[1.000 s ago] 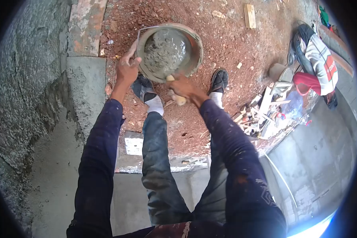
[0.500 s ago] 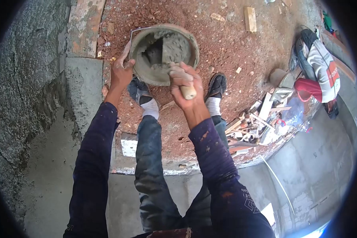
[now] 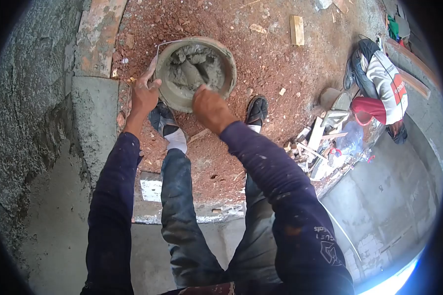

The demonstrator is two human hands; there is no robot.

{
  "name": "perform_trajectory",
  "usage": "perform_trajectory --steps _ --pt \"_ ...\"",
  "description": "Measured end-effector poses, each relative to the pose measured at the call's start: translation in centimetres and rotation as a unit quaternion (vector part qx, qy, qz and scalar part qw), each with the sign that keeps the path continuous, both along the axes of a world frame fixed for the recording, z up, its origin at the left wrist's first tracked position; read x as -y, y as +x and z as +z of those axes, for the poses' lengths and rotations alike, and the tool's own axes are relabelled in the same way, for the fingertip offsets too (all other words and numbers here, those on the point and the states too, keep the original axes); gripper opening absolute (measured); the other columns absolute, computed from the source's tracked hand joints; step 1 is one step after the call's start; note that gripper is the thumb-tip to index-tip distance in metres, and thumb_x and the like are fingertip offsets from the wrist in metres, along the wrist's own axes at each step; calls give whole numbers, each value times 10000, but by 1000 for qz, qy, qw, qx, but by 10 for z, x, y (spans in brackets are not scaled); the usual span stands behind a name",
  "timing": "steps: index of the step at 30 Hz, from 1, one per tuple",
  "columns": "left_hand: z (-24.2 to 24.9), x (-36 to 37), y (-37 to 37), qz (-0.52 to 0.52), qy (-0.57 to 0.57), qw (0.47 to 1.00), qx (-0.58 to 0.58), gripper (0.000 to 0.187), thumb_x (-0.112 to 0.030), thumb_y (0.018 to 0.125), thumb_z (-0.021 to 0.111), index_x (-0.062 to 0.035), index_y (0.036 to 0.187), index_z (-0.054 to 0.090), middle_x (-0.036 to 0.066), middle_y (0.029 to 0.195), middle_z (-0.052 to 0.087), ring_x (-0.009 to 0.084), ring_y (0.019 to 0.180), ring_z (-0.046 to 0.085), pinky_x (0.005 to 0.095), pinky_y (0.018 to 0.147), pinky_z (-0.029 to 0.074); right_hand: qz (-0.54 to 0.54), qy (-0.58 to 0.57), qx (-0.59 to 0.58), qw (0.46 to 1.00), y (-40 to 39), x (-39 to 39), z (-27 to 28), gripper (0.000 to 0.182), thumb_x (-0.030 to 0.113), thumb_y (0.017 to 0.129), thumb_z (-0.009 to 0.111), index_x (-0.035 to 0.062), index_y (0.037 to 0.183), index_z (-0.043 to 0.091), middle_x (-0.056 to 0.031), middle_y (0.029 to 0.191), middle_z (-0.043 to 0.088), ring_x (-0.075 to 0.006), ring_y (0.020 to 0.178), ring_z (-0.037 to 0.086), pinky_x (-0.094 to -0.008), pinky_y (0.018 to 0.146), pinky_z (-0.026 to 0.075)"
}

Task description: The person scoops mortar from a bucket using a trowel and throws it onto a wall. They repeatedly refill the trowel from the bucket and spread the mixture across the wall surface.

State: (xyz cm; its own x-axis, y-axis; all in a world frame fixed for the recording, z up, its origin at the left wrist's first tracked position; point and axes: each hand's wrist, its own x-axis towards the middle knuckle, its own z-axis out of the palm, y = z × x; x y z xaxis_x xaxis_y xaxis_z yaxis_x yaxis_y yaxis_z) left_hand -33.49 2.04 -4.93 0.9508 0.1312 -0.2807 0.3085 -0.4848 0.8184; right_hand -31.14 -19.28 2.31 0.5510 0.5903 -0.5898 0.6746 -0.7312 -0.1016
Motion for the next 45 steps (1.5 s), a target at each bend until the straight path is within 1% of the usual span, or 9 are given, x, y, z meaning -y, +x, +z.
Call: perform_trajectory --steps 7,12,19,23,26,31,35,37,45 --pt "28 4 26 -2 -63 996 -62 544 -73 869 617 -126 1398 503 208 1292 587 379 1211 545 388 1005 427 -142 -49 -131 980 52 21 82 220 106 965 442 -61 1010 579 -77 706 633 -209 583 656 -371 472 521" --pt "34 27 30 -3 -58 998 -15 641 40 805 618 -157 1404 502 217 1212 621 398 1118 586 412 964 465 79 -80 -73 991 40 -13 37 208 111 944 463 -35 1021 590 -141 870 678 -199 717 699 -359 549 555" --pt "40 34 24 11 -17 999 -39 622 36 800 629 -151 1384 524 200 1210 628 384 1124 581 421 959 464 -53 -127 -105 985 102 11 133 218 99 931 500 -51 967 655 -164 897 696 -230 761 712 -352 576 571" --pt "33 40 23 24 -64 997 -24 619 24 804 636 -173 1381 529 181 1200 637 380 1091 591 422 948 467 72 -150 -98 981 117 35 47 235 110 904 539 -83 965 658 -192 886 699 -281 767 712 -373 587 575" --pt "29 31 20 33 -82 996 -25 621 12 805 643 -178 1385 526 180 1197 641 379 1072 606 417 949 469 -140 -146 -274 940 104 48 17 276 125 800 624 -103 956 635 -241 831 674 -360 757 694 -410 622 575" --pt "37 25 24 9 -100 992 -81 568 -63 846 620 -160 1395 514 197 1283 601 366 1206 565 392 989 454 -178 -112 -362 908 87 98 1 383 129 798 634 -102 1089 537 -231 855 661 -338 753 671 -433 694 563" --pt "33 23 24 -2 -93 992 -80 556 -222 872 635 -115 1401 503 198 1289 602 350 1208 574 367 985 451 -259 11 -374 890 44 112 -16 546 184 782 665 -27 1242 459 -244 959 637 -364 881 643 -435 824 534" --pt "35 22 22 -14 -92 991 -96 559 -213 871 642 -110 1403 501 198 1283 608 317 1176 595 350 963 457 -268 258 -338 865 11 118 -41 541 194 769 671 -23 1220 466 -239 954 631 -372 891 637 -446 835 523" --pt "25 12 18 -15 -63 991 -120 556 -166 872 670 -88 1397 504 167 1210 656 182 971 613 295 860 469 -332 229 -404 821 2 72 -46 566 279 823 661 -16 1268 473 -244 1167 582 -382 1050 583 -448 936 447"
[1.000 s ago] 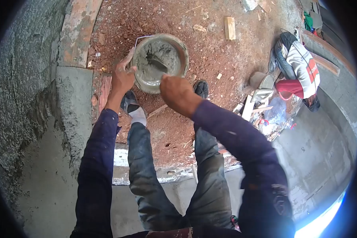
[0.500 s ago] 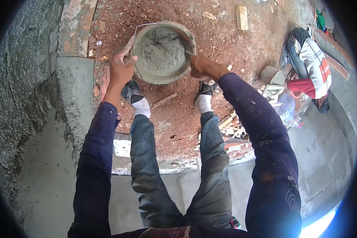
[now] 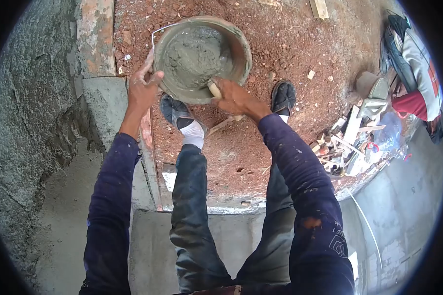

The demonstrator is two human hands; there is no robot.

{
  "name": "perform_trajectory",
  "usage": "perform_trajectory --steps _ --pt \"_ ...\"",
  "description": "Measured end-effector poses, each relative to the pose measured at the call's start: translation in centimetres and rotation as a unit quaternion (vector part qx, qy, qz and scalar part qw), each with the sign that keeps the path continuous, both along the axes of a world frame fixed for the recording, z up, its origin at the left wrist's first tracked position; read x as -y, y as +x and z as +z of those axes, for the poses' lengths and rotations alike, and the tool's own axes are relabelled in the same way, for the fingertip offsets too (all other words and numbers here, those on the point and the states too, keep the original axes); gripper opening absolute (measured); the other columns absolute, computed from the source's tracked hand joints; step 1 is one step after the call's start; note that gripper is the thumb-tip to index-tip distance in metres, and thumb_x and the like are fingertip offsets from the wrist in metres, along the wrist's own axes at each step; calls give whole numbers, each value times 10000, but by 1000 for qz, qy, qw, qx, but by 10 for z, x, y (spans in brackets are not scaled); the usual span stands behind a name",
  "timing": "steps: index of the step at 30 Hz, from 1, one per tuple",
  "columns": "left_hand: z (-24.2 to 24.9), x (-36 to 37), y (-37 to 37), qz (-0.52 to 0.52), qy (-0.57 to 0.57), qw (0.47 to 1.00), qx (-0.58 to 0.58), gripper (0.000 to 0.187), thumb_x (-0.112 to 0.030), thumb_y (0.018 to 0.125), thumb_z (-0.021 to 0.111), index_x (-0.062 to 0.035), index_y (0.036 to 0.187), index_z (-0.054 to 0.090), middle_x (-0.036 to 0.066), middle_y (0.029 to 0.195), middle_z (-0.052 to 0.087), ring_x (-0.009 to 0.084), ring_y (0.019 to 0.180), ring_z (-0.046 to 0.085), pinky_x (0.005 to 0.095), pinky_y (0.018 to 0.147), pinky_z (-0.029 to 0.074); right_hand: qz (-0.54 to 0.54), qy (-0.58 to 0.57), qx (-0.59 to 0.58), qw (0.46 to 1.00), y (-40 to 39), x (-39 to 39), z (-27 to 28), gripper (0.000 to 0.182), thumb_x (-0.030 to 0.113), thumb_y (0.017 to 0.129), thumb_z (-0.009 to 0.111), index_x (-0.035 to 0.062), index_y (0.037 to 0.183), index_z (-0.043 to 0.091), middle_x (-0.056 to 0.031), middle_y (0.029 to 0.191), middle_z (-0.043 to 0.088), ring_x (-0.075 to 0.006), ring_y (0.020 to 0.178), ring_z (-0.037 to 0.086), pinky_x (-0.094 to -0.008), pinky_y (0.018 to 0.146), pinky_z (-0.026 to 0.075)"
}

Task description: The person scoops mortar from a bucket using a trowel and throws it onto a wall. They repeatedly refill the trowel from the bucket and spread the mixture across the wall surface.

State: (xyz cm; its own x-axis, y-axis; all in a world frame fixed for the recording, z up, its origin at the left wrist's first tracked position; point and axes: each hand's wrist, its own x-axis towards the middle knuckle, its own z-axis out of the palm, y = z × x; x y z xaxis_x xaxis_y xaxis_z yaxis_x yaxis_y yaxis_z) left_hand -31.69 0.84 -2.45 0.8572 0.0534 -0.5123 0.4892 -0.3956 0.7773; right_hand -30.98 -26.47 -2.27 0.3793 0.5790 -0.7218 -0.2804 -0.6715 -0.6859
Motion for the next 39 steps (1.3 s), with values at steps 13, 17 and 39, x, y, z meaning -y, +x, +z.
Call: perform_trajectory --steps 13,17,39 --pt "0 -1 0 -3 -44 999 10 585 -261 890 671 -75 1411 480 198 1326 579 305 1215 563 344 996 421 125 -145 166 967 10 26 91 590 342 960 534 -48 1367 359 -289 958 615 -433 770 604 -509 719 517" --pt "5 4 3 3 -46 998 35 574 -195 879 675 -105 1412 483 207 1289 595 323 1206 567 350 988 426 194 -170 228 939 -14 5 98 431 261 984 472 -81 1244 436 -213 732 628 -396 544 592 -499 524 501" --pt "14 36 -14 79 -48 996 12 567 -86 842 657 -73 1387 502 226 1278 592 379 1212 557 387 991 455 182 -173 274 928 5 -27 39 290 87 923 435 -153 1064 513 -271 706 618 -417 598 618 -471 518 507"
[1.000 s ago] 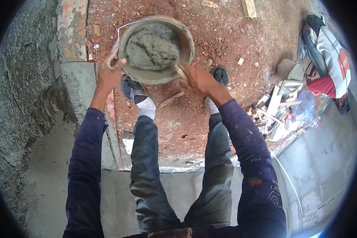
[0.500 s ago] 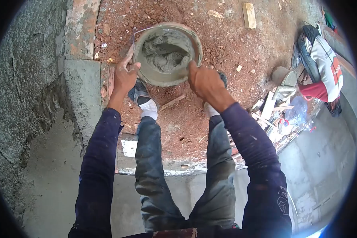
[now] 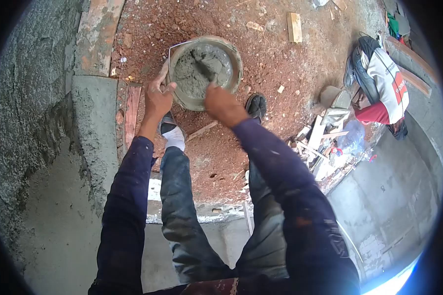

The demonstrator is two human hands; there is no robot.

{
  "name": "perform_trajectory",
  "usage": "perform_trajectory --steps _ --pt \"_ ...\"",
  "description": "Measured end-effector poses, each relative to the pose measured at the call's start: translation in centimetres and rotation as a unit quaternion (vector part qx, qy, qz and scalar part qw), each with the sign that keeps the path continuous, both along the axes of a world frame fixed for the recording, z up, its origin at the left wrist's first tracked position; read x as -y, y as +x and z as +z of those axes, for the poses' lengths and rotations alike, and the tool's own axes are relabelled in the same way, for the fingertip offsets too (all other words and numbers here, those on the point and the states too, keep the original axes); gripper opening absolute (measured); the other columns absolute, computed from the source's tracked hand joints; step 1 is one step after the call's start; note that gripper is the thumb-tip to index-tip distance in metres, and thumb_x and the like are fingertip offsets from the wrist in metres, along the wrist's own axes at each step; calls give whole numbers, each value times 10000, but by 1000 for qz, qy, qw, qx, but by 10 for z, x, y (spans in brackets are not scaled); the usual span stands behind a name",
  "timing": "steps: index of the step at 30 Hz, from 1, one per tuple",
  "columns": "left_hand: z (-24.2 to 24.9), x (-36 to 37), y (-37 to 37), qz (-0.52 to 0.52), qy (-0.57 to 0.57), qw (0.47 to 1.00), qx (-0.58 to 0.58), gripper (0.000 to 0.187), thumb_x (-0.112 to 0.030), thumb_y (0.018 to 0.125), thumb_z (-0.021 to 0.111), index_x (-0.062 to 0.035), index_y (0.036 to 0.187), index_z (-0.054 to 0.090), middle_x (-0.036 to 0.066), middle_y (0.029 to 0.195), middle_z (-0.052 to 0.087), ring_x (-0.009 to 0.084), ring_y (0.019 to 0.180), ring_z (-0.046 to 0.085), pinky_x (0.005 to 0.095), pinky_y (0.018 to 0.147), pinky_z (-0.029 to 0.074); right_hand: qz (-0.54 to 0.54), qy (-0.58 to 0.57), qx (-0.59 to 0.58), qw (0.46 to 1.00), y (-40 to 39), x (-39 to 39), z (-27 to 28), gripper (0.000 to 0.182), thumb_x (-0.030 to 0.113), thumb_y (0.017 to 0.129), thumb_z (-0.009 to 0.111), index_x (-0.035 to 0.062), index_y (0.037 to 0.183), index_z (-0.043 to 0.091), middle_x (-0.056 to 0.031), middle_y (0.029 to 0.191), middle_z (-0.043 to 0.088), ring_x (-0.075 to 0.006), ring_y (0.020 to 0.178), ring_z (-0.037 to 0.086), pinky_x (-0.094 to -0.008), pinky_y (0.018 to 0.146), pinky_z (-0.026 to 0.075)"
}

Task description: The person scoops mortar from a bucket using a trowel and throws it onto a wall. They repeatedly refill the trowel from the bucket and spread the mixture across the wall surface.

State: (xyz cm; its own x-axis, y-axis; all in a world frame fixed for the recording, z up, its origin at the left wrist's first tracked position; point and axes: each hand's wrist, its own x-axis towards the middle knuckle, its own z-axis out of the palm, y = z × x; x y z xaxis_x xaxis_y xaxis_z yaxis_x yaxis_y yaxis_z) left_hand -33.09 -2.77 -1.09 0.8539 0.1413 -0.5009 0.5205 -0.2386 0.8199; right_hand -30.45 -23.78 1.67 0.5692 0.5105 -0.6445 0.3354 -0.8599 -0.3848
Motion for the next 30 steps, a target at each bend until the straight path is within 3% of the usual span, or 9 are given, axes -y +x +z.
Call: perform_trajectory --steps 2,5,10,15,17,22,24,27,30 --pt "-4 2 -5 -23 95 994 45 550 -148 826 687 -61 1350 545 135 801 600 259 706 540 386 714 485 -14 8 -64 998 -5 -16 13 294 116 933 440 -147 1053 494 -262 690 613 -418 626 632 -494 574 524" --pt "11 1 0 -17 55 998 -13 533 -42 825 651 -98 1345 546 244 1198 623 415 1125 588 414 924 480 -13 -79 -148 986 27 -8 82 261 113 943 431 -131 1003 502 -262 699 616 -413 659 650 -502 620 534" --pt "-8 6 -8 6 49 997 52 552 -45 823 649 -109 1358 531 250 1133 641 428 1058 605 444 892 478 -27 -58 -54 996 28 -4 12 250 77 936 398 -133 988 523 -245 752 644 -409 695 663 -487 633 548" --pt "-7 10 -10 7 56 995 88 566 -51 829 651 -112 1375 514 246 1108 646 432 1012 610 455 865 476 84 -3 -75 994 40 4 78 294 107 956 351 -130 982 522 -250 776 652 -409 690 661 -471 617 552" --pt "2 9 -8 2 40 999 -16 562 -39 830 646 -112 1373 517 249 1141 639 426 1053 608 439 888 481 -12 -137 -62 989 61 7 91 247 114 991 335 -83 1032 478 -183 612 572 -340 561 620 -431 499 517" --pt "0 10 -1 34 21 997 60 562 -23 830 646 -114 1371 520 241 1181 629 422 1082 602 428 900 480 55 -113 -93 988 51 -16 19 250 104 931 437 -113 999 541 -243 786 654 -349 708 681 -402 614 571" --pt "8 17 -18 45 -5 996 78 563 -18 831 647 -115 1371 520 237 1189 626 421 1082 602 427 899 480 242 13 25 970 32 -6 43 241 65 946 366 -96 994 539 -215 730 646 -331 669 678 -421 599 569" --pt "2 9 -8 18 15 1000 11 574 -5 832 640 -119 1380 512 230 1218 616 403 1115 597 418 921 476 165 -161 -120 966 74 -21 114 187 45 904 447 -94 936 567 -205 716 643 -305 676 690 -403 577 564" --pt "-4 11 -13 31 53 998 19 537 -96 838 660 -81 1361 539 177 867 649 251 709 545 353 736 474 184 -159 -72 967 113 -13 93 182 56 862 517 -79 969 573 -189 699 641 -274 645 687 -401 519 549"
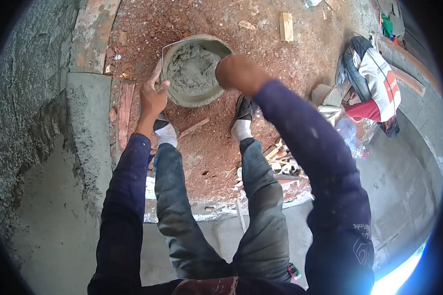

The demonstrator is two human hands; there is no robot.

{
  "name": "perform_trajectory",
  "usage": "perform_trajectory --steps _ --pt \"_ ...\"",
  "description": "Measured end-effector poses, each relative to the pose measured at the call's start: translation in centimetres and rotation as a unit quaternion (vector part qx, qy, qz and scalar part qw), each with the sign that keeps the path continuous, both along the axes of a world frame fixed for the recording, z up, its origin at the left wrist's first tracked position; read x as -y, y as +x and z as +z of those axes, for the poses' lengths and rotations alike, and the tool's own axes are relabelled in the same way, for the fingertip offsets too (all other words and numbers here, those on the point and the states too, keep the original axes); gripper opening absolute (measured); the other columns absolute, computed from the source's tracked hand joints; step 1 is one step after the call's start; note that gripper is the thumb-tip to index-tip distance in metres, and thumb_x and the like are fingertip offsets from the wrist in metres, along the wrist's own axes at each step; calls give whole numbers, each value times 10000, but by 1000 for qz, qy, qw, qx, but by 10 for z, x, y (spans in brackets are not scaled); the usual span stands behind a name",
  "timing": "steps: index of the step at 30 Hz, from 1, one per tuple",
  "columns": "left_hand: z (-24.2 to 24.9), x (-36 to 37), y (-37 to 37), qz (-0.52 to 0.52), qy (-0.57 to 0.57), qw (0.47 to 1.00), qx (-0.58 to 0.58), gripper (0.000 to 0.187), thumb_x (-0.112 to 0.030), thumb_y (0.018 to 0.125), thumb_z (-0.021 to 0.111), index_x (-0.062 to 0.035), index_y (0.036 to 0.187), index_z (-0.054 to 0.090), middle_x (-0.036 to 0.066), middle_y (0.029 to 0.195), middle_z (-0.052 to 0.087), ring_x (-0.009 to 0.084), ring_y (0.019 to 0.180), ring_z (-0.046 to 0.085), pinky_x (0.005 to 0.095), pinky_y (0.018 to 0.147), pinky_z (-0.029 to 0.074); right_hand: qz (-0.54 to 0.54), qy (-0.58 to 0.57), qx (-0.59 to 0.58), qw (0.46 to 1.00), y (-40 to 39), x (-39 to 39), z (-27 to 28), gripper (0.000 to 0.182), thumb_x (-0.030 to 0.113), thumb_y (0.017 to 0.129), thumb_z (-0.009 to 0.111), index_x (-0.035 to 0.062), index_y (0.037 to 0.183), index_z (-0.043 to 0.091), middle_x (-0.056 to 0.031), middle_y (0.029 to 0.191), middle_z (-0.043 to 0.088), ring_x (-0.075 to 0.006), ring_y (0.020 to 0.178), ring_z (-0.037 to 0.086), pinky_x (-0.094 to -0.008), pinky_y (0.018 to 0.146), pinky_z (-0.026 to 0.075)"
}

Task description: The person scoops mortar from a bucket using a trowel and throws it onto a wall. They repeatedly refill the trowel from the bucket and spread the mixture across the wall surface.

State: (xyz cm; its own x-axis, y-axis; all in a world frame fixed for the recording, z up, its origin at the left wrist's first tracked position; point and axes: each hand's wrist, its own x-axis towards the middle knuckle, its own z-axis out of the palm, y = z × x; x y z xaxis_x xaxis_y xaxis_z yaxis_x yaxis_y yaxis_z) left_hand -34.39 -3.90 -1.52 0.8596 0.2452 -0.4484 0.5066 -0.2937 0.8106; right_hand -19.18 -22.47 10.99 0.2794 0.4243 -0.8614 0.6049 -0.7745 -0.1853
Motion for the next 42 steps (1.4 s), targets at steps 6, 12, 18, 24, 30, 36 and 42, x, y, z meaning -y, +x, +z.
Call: perform_trajectory --steps 6,12,18,24,30,36,42 --pt "-10 -14 -7 -10 65 993 96 559 -133 824 689 -89 1361 542 127 793 590 212 700 534 327 693 467 -312 -104 -323 887 -31 60 -112 120 119 781 632 12 835 626 -51 636 577 -170 533 561 -335 503 495" --pt "-32 -10 -13 -12 -15 999 43 540 -197 858 683 -81 1364 535 184 949 638 233 820 603 339 752 486 -447 107 -290 839 -94 66 -113 254 139 785 657 -4 978 576 -70 714 608 -152 569 576 -317 483 474" --pt "-23 -26 -14 -39 19 998 -34 537 -158 875 657 -64 1382 507 210 1194 635 288 1049 605 351 901 480 -542 130 -335 759 -107 35 -114 476 174 822 662 -67 1211 531 -69 826 608 -148 696 611 -275 623 504" --pt "-9 -15 -4 -14 -45 999 -6 586 -105 861 668 -56 1411 472 212 1207 637 274 1067 634 311 893 484 -323 272 -56 905 -125 80 -127 661 245 835 653 -93 1352 416 -289 1160 575 -408 1014 609 -461 934 466" --pt "-10 -13 -8 -32 28 998 -54 558 -112 842 683 -54 1371 518 176 1158 645 218 951 618 296 828 480 -236 176 -51 954 -107 78 -56 495 267 915 586 -32 1266 406 -256 704 618 -452 669 614 -523 601 493" --pt "-12 -12 -11 11 -24 998 -56 516 -105 858 665 -59 1355 535 206 1231 623 292 1056 625 348 897 483 -115 160 25 980 -123 55 -57 330 216 1005 391 -73 1137 482 -183 666 635 -349 606 651 -457 505 517" --pt "-3 -6 -12 17 -28 999 -6 563 -71 873 638 -86 1412 477 209 1289 598 266 1135 612 336 928 474 -47 48 4 998 -79 33 -68 320 159 1025 307 -77 1126 498 -142 707 637 -268 591 657 -386 444 524"
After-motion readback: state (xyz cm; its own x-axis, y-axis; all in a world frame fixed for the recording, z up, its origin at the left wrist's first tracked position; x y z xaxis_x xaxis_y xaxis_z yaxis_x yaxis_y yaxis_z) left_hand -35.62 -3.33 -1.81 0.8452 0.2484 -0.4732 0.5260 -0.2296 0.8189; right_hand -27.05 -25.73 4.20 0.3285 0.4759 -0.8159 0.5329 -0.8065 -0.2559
